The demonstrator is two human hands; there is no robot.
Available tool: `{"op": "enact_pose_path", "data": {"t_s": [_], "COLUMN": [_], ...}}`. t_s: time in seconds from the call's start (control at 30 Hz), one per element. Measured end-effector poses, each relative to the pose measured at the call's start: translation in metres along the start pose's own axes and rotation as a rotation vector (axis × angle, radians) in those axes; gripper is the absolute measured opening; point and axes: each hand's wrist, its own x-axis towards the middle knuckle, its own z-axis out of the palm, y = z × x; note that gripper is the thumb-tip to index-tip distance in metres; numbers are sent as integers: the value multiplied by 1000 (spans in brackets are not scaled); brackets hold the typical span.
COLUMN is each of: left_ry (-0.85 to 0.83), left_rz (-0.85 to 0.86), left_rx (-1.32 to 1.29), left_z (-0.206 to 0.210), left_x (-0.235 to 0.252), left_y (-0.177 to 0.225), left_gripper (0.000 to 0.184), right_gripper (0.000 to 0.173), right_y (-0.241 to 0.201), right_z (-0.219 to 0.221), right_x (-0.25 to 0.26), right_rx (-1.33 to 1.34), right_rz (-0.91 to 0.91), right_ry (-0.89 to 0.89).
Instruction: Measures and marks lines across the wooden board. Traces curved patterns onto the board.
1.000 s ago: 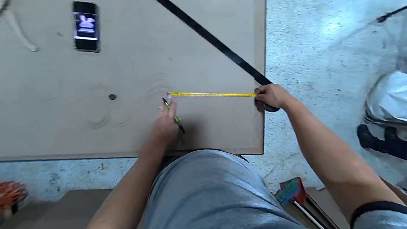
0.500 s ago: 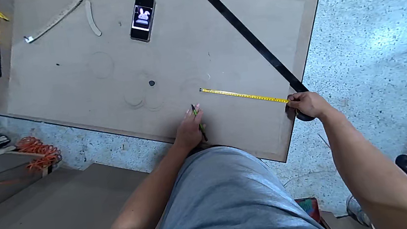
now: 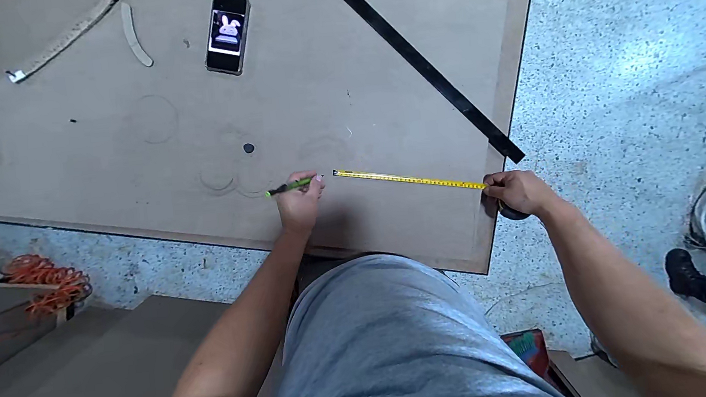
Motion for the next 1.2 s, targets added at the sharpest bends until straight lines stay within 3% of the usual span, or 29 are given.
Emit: {"op": "enact_pose_path", "data": {"t_s": [0.23,0.5,0.87,1.07,1.2], "left_ry": [0,-22,-45,-91,-178], "left_rz": [-94,-17,-125,-80,-202], "left_rx": [26,455,520,591,644], "left_z": [22,33,51,34,15], "left_x": [28,22,65,24,-27], "left_y": [3,22,61,37,13], "left_gripper": [11,16,16,19,26], "right_gripper": [25,23,19,22,21], "right_y": [0,1,-11,2,13], "right_z": [-2,-2,-43,-4,45], "right_x": [1,2,33,-1,-43], "right_rx": [8,16,-25,17,54], "right_rz": [5,-9,-9,-55,-29], "right_ry": [-23,-38,20,-14,-59]}}
